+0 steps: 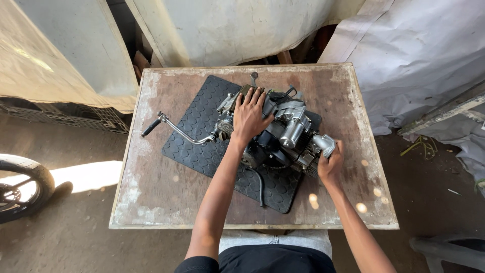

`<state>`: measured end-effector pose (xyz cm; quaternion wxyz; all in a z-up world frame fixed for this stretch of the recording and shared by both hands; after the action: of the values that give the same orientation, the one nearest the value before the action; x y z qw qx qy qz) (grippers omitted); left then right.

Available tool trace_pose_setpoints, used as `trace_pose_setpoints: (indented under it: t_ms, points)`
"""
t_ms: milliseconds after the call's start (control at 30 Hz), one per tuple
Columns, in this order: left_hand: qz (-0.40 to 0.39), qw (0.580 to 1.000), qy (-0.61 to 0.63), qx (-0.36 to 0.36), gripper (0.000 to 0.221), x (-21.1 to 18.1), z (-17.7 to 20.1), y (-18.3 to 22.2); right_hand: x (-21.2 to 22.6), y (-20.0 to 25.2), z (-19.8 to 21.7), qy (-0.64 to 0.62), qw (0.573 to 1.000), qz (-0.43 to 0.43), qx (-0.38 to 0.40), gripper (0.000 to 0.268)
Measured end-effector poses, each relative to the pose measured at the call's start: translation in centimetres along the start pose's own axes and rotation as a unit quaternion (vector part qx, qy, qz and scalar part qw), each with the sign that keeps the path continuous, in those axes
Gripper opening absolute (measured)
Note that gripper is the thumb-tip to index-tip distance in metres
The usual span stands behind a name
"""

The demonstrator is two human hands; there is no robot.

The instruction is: Repairing and cleaning components of a motorcycle engine on a workbench.

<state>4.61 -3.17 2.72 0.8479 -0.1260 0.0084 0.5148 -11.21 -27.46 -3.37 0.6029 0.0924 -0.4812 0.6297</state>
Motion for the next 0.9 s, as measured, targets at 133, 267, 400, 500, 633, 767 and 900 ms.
trace_pose_setpoints:
  t_ms: [133, 267, 400, 500, 633, 767, 900]
  points:
    - [0.003, 1.000, 0.001, -0.011, 0.075, -0.2, 0.6, 0.4, 0.3, 0.0, 0.0, -0.006, 1.000, -0.003, -0.014, 0.024]
    - [0.005, 1.000, 0.015, -0.025, 0.060, -0.5, 1.6, 0.7, -0.4, 0.0, -0.2, 0.006, 1.000, 0.006, -0.013, 0.023]
    - [0.021, 0.998, 0.037, -0.055, 0.054, 0.2, 1.1, 0.7, -0.6, 0.0, -0.2, -0.003, 1.000, 0.007, -0.028, 0.024]
    - [0.024, 0.982, 0.070, -0.172, 0.054, 0.5, 2.3, 1.5, 0.9, 0.0, 0.1, -0.003, 0.999, 0.012, -0.031, 0.024]
    - [0.051, 0.981, 0.060, -0.177, 0.067, 1.0, 1.6, 2.2, 1.2, -0.2, 0.1, -0.009, 0.999, 0.020, -0.037, 0.027]
    - [0.018, 0.995, 0.021, -0.098, 0.086, -0.6, -0.1, 3.7, 2.0, -0.2, 0.6, -0.016, 0.999, 0.014, -0.037, 0.028]
    - [-0.004, 0.994, -0.015, -0.106, 0.085, -2.7, 0.2, 7.2, 1.0, 0.1, 0.2, 0.016, 0.999, 0.007, -0.030, 0.027]
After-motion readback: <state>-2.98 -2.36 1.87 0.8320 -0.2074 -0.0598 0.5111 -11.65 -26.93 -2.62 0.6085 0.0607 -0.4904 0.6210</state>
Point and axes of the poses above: each hand's wrist, its own y-axis away from the middle knuckle, its own z-axis out of the back of the hand, x = y × z, the point moved 8 cm from there along -y, towards the middle knuckle, and after that the axes turned 10 degrees about x, right-handed, at the moved point
